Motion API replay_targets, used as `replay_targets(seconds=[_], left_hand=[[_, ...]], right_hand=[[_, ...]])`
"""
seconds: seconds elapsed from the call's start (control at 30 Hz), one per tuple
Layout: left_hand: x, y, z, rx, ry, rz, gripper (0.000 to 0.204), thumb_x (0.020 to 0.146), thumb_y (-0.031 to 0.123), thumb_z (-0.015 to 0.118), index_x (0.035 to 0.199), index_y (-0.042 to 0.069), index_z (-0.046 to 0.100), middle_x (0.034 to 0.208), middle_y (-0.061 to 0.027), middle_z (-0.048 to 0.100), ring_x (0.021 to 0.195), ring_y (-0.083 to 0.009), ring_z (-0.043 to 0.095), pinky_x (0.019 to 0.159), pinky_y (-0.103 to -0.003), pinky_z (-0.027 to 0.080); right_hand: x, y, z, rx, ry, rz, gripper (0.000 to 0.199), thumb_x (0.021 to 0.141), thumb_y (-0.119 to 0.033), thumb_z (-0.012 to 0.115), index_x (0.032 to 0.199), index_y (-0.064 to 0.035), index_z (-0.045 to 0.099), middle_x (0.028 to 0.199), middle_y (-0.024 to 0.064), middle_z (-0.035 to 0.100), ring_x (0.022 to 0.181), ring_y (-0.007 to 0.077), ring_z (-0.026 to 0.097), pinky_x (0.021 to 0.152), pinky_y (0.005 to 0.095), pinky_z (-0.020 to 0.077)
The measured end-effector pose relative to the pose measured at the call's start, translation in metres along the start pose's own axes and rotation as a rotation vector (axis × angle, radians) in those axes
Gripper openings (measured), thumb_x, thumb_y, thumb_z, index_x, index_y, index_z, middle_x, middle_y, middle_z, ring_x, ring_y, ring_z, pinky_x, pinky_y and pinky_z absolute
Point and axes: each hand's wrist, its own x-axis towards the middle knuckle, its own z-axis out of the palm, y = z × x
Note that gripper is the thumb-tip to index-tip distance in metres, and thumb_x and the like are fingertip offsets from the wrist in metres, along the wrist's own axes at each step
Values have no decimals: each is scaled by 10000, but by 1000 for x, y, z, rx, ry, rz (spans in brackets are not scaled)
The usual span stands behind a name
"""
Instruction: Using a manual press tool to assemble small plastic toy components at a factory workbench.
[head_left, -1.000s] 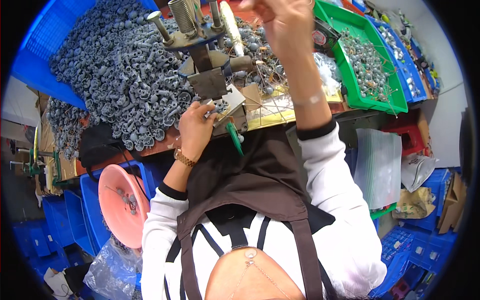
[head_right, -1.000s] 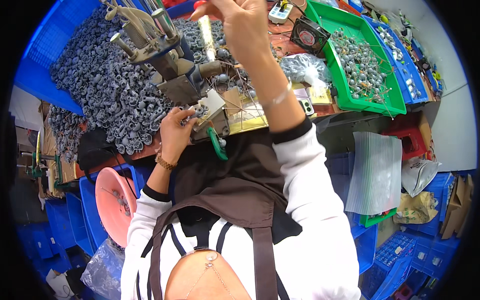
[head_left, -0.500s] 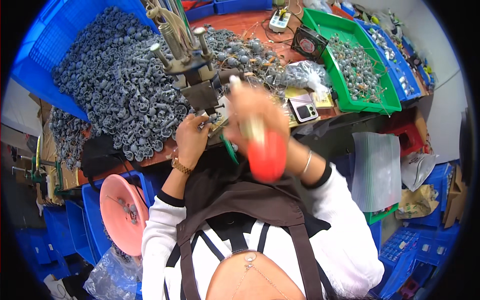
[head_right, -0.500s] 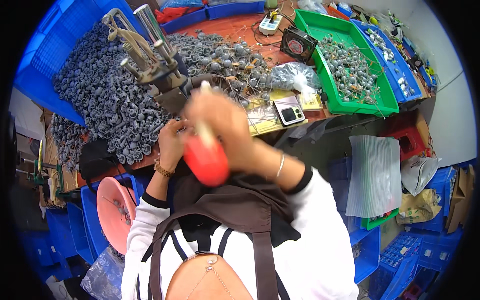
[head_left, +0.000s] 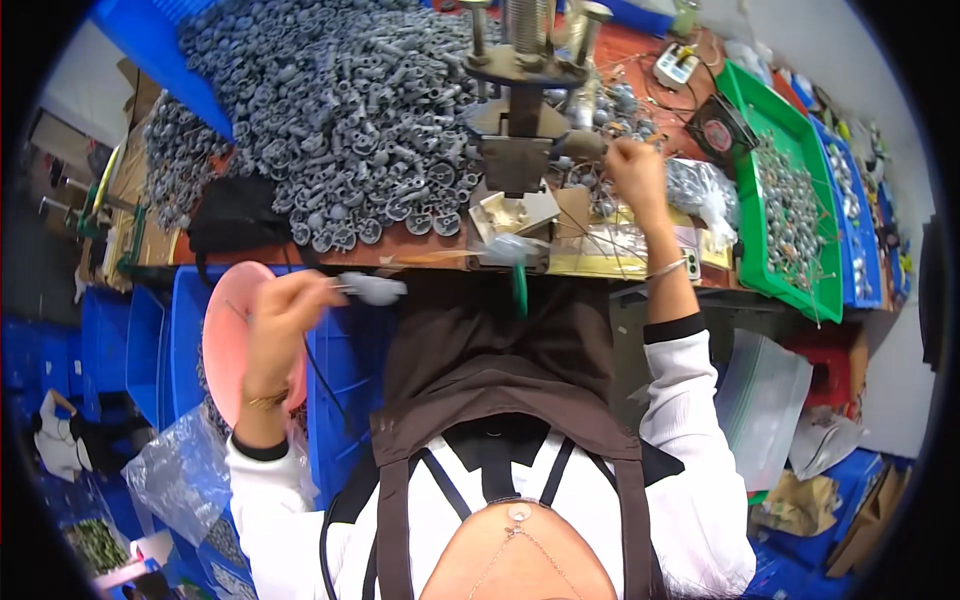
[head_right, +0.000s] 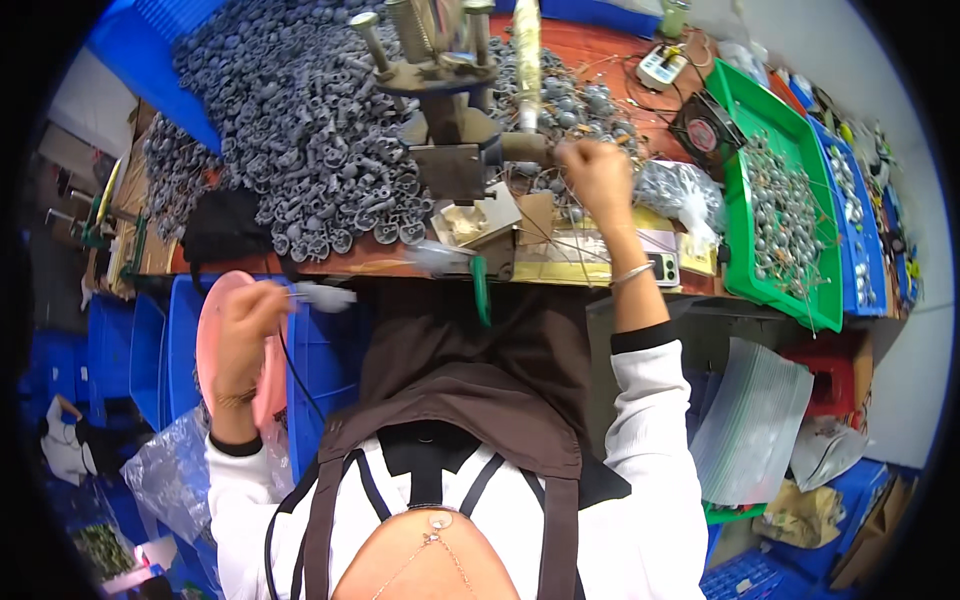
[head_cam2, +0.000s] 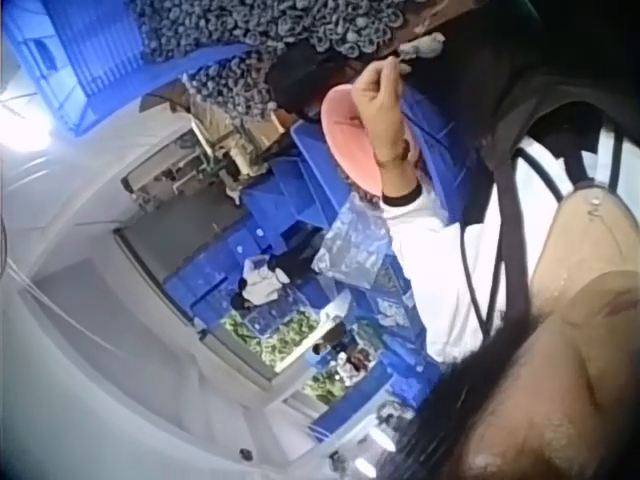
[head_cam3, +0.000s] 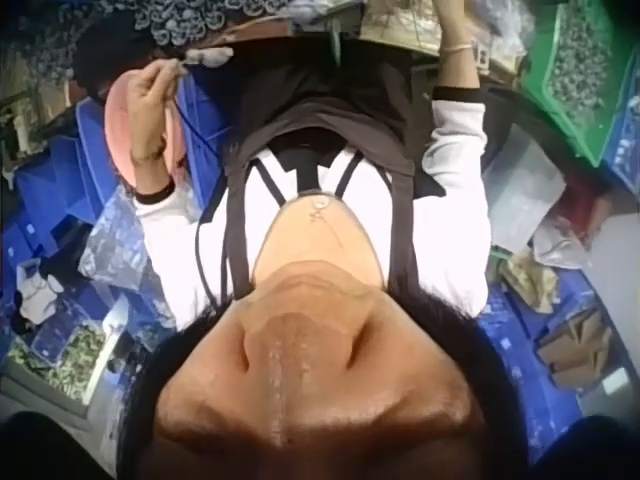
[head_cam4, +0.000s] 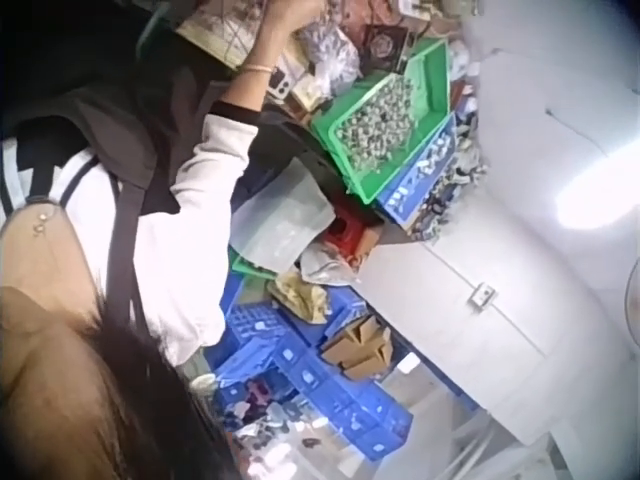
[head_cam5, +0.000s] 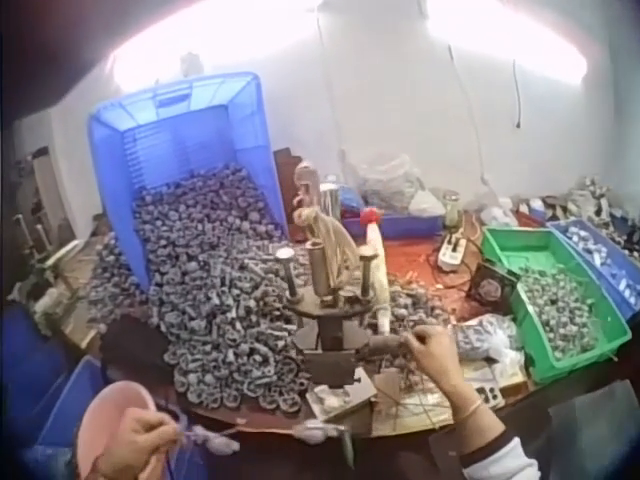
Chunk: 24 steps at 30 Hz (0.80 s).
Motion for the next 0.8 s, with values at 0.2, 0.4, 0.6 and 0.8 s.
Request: replay_targets(seconds=[0.2, 0.4, 0.6, 0.8], left_hand=[[-90, -39, -141, 362, 368, -159, 291, 906, 190, 576, 652, 48, 556, 542, 76, 392, 501, -10, 320, 450, -211, 199], [-57, -119, -141, 1180, 317, 158, 248, 816, 167, 649, 964, -31, 630, 899, -168, 627, 841, -306, 599, 750, -361, 467], [94, -82, 37, 740, 257, 587, 337, 777, 224, 719, 1030, 19, 632, 1022, -143, 641, 936, -309, 597, 820, -380, 468], [121, -101, 73, 883, 358, 555, 300, 775, 253, 712, 993, 56, 650, 927, -83, 613, 878, -284, 583, 765, -385, 457]], right_hand=[[58, -31, -51, 211, 342, -233, 281, 896, -249, 636, 782, -2, 707, 527, -5, 552, 500, 35, 465, 461, 239, 352], [85, -55, -56, 511, 511, -226, 263, 879, -235, 665, 759, -6, 711, 581, -17, 586, 508, 32, 471, 452, 199, 330], [120, -51, -99, 163, 383, -699, 243, 890, -203, 615, 895, 28, 693, 688, 18, 649, 582, 60, 539, 550, 230, 424], [117, -62, -97, -1, 70, -233, 213, 894, -154, 599, 964, 37, 666, 722, 32, 654, 611, 59, 529, 532, 210, 390]])
